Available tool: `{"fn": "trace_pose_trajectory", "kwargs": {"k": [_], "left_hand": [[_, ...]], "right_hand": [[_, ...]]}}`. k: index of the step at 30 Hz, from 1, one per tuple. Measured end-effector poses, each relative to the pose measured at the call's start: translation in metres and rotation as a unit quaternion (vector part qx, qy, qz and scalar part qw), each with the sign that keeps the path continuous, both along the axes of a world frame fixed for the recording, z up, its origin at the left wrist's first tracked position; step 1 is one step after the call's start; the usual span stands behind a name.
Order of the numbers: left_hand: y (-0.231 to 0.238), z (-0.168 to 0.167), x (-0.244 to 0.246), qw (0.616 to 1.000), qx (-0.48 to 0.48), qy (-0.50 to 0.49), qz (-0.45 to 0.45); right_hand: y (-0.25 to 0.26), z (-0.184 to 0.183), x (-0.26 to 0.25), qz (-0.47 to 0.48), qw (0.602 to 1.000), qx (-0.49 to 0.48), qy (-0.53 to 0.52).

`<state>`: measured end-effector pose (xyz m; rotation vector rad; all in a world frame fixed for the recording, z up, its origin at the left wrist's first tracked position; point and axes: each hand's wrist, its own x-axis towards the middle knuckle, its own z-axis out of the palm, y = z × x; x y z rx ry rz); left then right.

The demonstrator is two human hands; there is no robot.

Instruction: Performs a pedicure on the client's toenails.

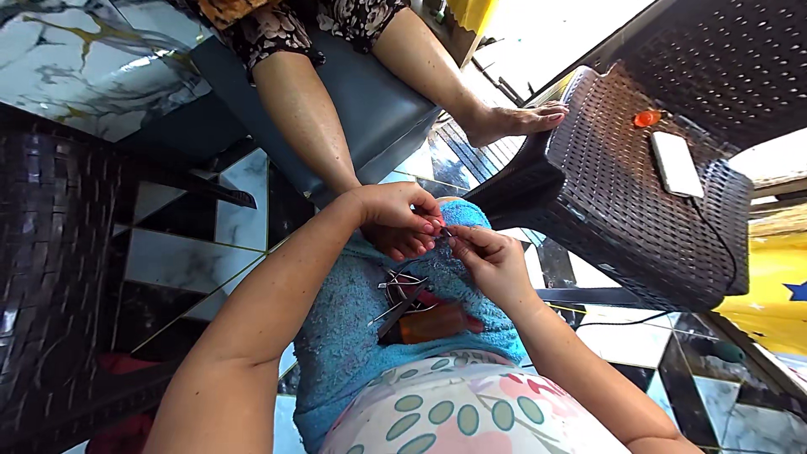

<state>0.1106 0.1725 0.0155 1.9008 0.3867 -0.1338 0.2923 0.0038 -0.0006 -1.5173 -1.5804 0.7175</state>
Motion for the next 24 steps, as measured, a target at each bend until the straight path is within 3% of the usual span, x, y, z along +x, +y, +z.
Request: {"fn": "trace_pose_trajectory", "kwargs": {"k": [11,14,19,24], "left_hand": [[-0.0004,0.0001,-0.0009,1.000,-0.001,0.001,0.000],[-0.0011,0.0000,-0.0015,1.000,0.000,0.001,0.000],[-0.0025,-0.0019,-0.0027,1.000,0.006,-0.015,0.001],[-0.0039,0.0030,-0.0022,1.000,0.022,0.002,-0.003]], "right_hand": [[0.0011,-0.0028,0.0006,0.007,0.979,0.108,-0.170],[0.0020,-0.0029,0.0039,0.019,0.982,0.106,-0.158],[0.0022,-0.0047,0.0054,0.017,0.999,0.034,-0.025],[0.0015,-0.0036,0.0026,0.017,0.991,0.078,-0.106]]}}
